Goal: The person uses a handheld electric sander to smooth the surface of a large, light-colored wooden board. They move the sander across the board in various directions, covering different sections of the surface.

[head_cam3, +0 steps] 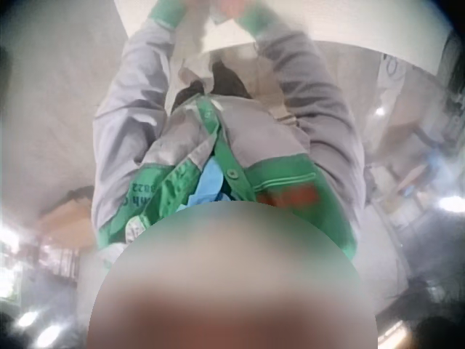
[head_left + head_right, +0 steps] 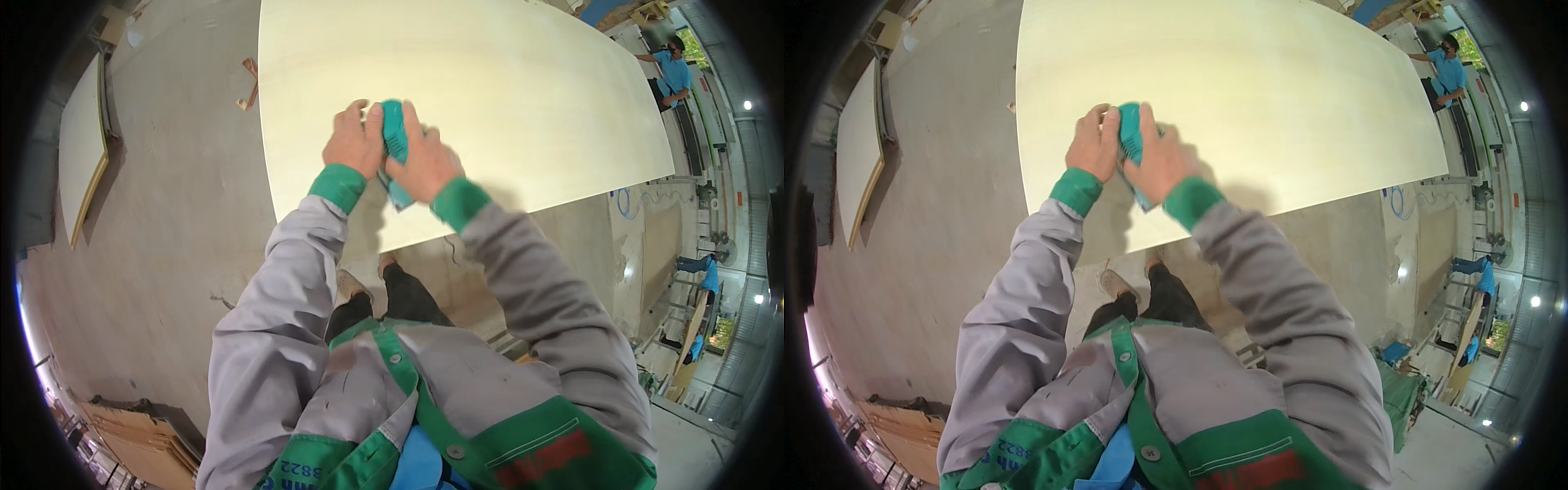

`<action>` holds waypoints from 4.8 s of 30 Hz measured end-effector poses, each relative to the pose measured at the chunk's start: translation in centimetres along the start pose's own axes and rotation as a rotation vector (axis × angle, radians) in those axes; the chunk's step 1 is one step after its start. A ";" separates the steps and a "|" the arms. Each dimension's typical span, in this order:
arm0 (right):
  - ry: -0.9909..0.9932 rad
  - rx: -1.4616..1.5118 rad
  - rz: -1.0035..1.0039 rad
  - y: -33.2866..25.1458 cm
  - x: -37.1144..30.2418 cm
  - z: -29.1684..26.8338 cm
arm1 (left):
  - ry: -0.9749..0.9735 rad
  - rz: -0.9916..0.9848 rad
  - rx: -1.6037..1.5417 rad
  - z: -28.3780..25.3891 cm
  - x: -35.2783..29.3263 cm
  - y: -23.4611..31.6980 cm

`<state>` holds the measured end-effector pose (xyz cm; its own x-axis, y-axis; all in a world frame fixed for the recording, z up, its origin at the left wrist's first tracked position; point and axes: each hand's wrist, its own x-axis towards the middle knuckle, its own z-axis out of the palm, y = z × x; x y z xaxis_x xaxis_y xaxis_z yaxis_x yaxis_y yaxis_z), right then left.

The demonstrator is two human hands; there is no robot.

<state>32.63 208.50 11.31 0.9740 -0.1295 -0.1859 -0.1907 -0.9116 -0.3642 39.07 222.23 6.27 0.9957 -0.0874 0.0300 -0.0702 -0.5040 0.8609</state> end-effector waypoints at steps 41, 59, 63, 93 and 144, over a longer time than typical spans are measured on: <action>0.170 -0.091 -0.020 6.0 44.8 -8.8 | 0.171 -0.804 -0.051 -5.3 -1.9 -14.5; 0.361 -0.699 -0.194 2.0 55.6 -6.9 | 0.112 -0.935 0.201 -6.0 -1.1 -12.0; 0.162 -0.158 -0.031 2.4 39.3 -8.0 | 0.138 -0.835 0.185 -6.0 -2.0 -12.2; 0.071 -0.057 -0.186 6.8 30.8 -7.5 | 0.188 -0.791 0.031 -5.1 -2.0 -14.4; 0.059 -0.161 -0.423 -17.7 28.0 3.2 | 0.020 -0.734 -0.057 -7.2 -13.6 -13.9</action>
<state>62.90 222.29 9.60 0.9683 0.2499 0.0028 0.2427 -0.9375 -0.2495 26.90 236.63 -2.43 0.7861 0.2713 -0.5553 0.6175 -0.3816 0.6878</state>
